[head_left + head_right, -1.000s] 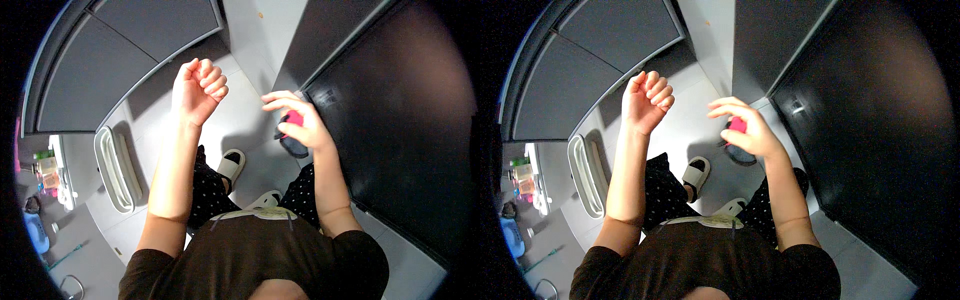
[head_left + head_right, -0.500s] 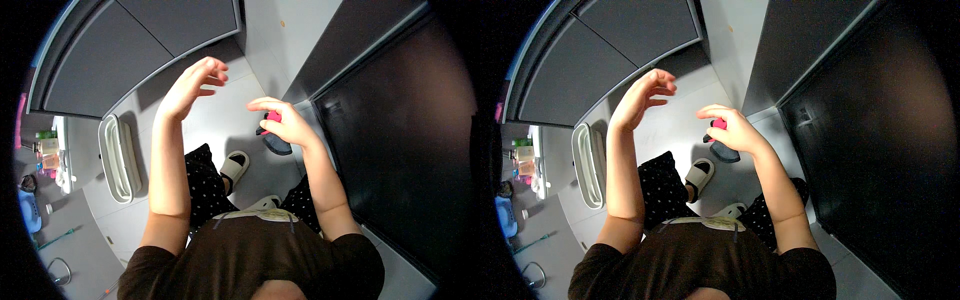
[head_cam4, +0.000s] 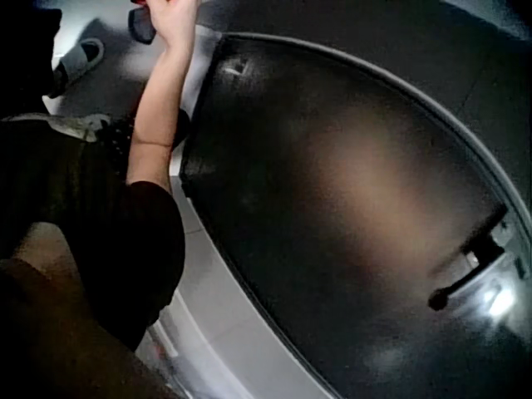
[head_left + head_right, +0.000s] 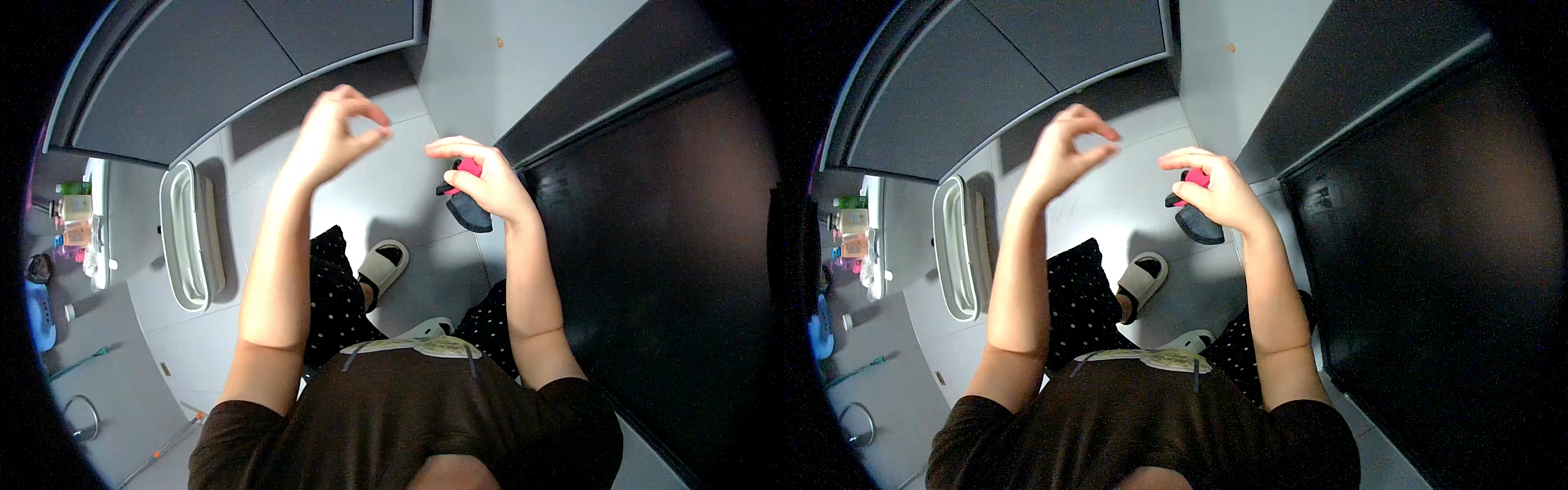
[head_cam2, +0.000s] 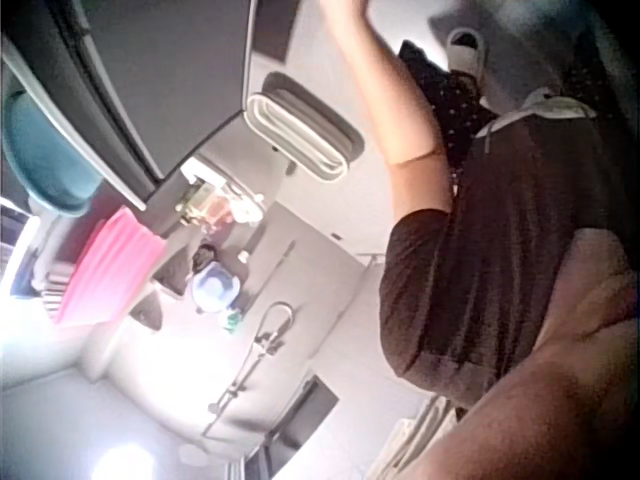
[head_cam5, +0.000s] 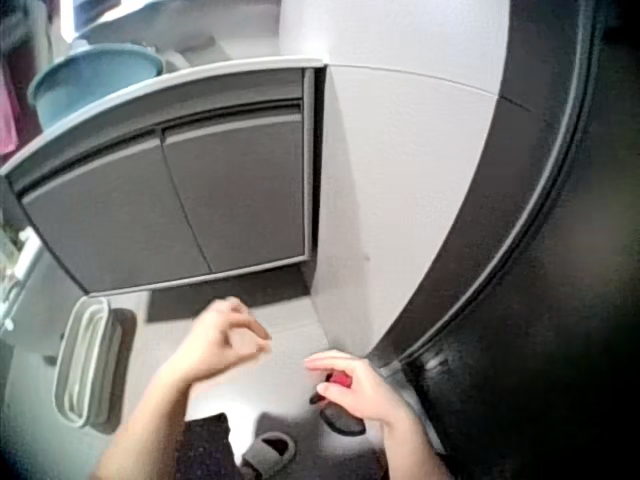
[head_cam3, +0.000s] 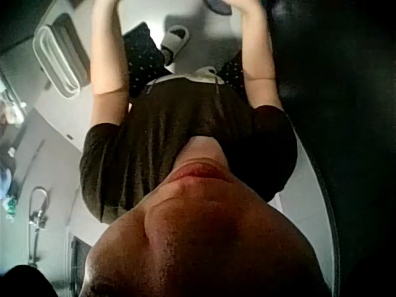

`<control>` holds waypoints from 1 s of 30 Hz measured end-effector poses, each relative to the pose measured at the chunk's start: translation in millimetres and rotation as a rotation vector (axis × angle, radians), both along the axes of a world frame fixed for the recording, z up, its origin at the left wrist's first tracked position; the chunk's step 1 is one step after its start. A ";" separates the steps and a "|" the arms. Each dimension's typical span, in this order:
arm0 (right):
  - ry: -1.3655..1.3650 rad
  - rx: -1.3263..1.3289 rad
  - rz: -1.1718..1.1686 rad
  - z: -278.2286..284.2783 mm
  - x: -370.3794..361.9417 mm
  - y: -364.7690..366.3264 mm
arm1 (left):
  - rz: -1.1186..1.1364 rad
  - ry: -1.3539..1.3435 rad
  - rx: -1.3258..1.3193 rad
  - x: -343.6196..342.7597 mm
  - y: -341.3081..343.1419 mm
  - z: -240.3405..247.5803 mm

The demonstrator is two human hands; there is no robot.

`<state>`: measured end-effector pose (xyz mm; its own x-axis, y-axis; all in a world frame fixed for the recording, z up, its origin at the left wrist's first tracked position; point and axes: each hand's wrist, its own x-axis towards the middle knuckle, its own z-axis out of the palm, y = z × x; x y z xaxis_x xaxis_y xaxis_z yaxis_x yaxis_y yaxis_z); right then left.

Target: The person wipes the upper frame and surface of a bathroom door with a cloth, rinses the cloth in a basin of water, and then continues to wipe the middle and lower sections of the door including the handle.

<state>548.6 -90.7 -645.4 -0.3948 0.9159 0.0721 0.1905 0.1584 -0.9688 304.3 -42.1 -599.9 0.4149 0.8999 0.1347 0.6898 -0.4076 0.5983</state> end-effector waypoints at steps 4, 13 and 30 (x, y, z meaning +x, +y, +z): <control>0.022 0.015 0.024 5.1 -6.7 5.4 | 0.002 0.101 0.088 27.4 -13.2 -8.0; 0.102 -0.074 -0.062 10.4 -2.7 0.0 | 0.290 0.180 -0.029 -63.9 34.5 -45.3; 0.335 -0.400 -0.116 8.6 10.0 -13.2 | 1.148 0.973 -0.740 -404.6 -153.9 -77.3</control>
